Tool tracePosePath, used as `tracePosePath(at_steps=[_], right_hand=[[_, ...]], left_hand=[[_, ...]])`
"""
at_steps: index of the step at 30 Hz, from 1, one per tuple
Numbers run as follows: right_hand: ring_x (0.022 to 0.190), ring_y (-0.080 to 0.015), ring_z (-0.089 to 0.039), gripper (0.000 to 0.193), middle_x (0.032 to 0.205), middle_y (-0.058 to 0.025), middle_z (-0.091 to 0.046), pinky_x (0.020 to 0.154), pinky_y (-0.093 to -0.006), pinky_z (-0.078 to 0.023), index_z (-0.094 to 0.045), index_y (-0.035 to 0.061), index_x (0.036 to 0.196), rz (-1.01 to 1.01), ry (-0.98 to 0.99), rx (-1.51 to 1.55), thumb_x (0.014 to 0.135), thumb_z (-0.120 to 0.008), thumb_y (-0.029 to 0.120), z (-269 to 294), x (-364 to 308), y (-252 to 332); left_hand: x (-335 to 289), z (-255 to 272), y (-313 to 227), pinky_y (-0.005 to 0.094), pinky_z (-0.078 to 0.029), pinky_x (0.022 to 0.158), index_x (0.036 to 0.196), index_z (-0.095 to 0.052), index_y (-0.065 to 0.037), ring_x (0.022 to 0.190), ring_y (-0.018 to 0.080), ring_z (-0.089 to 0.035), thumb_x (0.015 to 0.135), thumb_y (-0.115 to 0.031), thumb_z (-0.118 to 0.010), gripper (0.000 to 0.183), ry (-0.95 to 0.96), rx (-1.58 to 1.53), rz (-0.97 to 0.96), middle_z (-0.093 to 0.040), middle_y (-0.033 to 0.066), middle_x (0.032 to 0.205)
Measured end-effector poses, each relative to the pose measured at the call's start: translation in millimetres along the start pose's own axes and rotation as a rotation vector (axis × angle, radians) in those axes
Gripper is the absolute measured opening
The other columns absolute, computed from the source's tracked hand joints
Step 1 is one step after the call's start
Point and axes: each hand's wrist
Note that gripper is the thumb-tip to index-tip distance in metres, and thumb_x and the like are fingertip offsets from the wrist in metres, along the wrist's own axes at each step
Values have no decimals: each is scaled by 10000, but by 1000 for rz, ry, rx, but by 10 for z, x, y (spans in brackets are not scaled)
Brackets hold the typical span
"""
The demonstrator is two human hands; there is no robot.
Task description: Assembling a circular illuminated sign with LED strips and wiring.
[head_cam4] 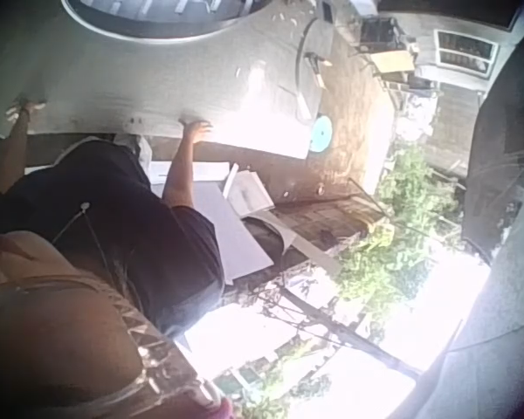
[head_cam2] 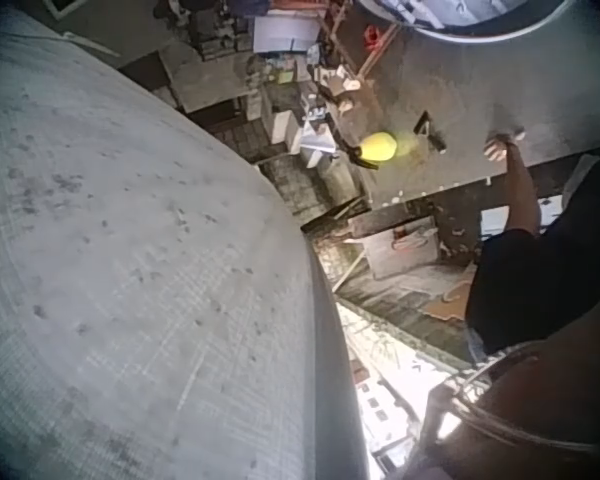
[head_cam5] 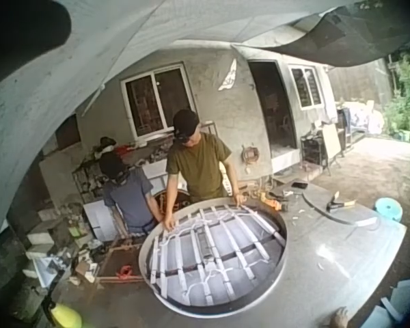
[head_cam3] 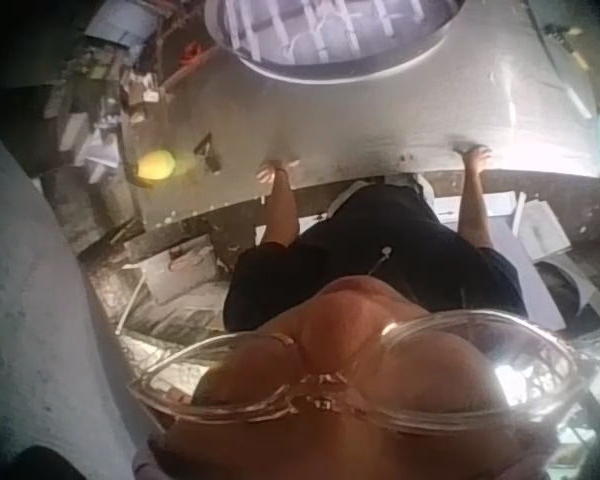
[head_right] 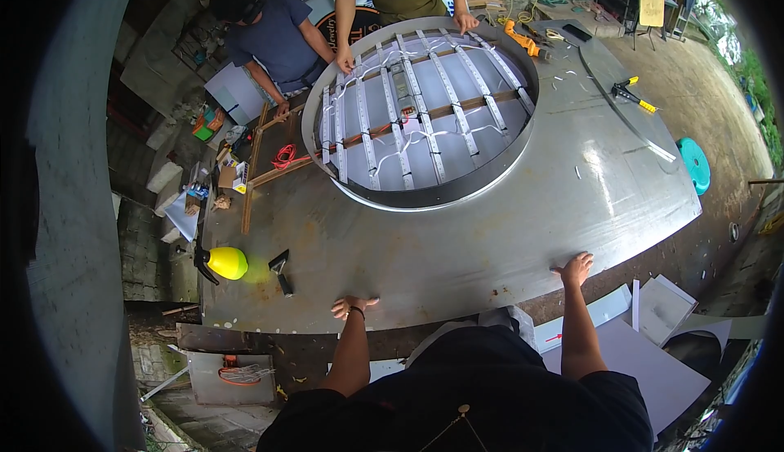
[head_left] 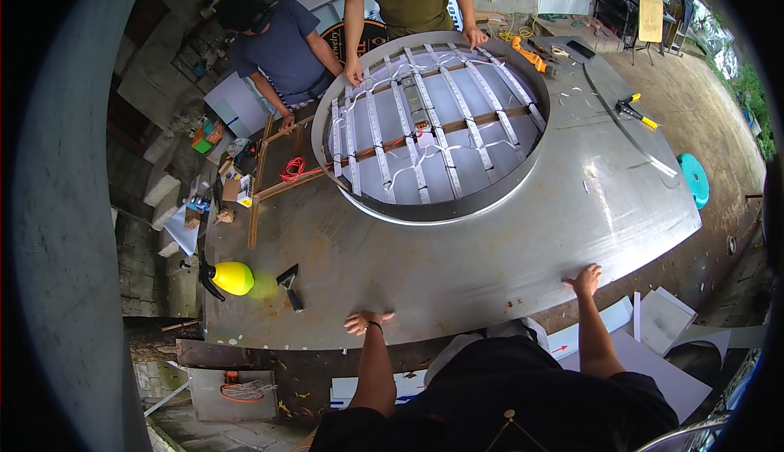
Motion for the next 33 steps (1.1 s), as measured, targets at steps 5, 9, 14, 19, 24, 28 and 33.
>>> tracePosePath(at_steps=[5, 9, 14, 19, 24, 28, 33], right_hand=[[1242, -339, -347, 1199, 1372, -260, -261, 1001, -348, -365, -208, -87, 1323, 6, -12, -1, 448, -857, 416, -10, -5, 16], [1238, -338, -352, 1197, 1369, -260, -265, 993, -344, -375, -213, -86, 1321, -8, -42, -14, 443, -862, 406, -74, 43, -68], [1232, -335, -359, 1193, 1365, -259, -270, 988, -339, -381, -218, -85, 1318, 5, -48, -19, 441, -863, 402, -83, 34, -20], [1225, -340, -366, 1188, 1358, -263, -276, 992, -339, -375, -225, -91, 1312, 10, -43, -26, 440, -862, 405, -68, 23, -20], [1217, -352, -371, 1188, 1348, -277, -280, 995, -343, -370, -234, -101, 1303, 23, -65, -4, 431, -866, 401, -86, 41, -42], [1219, -351, -368, 1189, 1350, -274, -279, 999, -341, -365, -231, -100, 1305, 20, -59, -16, 434, -864, 404, -82, 46, -30], [1229, -346, -358, 1193, 1356, -269, -275, 1012, -336, -347, -224, -98, 1311, 3, -26, -1, 440, -863, 407, -70, 46, -35]], left_hand=[[-263, 186, 107, 515, -235, 1045, 1356, 62, 68, 1319, 448, -78, 338, -517, -868, 1497, -1, -118, -36, 15, 316, 1415], [-520, 332, 96, 500, -236, 1054, 1352, 75, 66, 1324, 437, -65, 356, -498, -871, 1485, 23, -149, -64, 22, 300, 1421], [-547, 405, 144, 484, -237, 1065, 1348, 88, 65, 1328, 428, -53, 380, -476, -873, 1467, 35, -151, -26, 29, 285, 1426], [-542, 389, 163, 497, -239, 1062, 1349, 86, 64, 1325, 437, -52, 378, -481, -872, 1468, 33, -156, -55, 36, 289, 1424], [-532, 398, 146, 508, -231, 1061, 1349, 87, 61, 1324, 442, -43, 372, -482, -873, 1473, 39, -163, -47, 42, 295, 1421], [-516, 384, 150, 508, -231, 1059, 1350, 80, 62, 1322, 444, -52, 364, -486, -874, 1478, 27, -168, -48, 35, 301, 1419], [-505, 346, 141, 505, -235, 1051, 1354, 57, 68, 1320, 444, -83, 348, -495, -875, 1483, 2, -154, -53, 12, 311, 1416]])
Point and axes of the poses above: each hand's wrist, its own x-axis towards the middle knuckle, its own z-axis out of the back of the hand, y = z × x
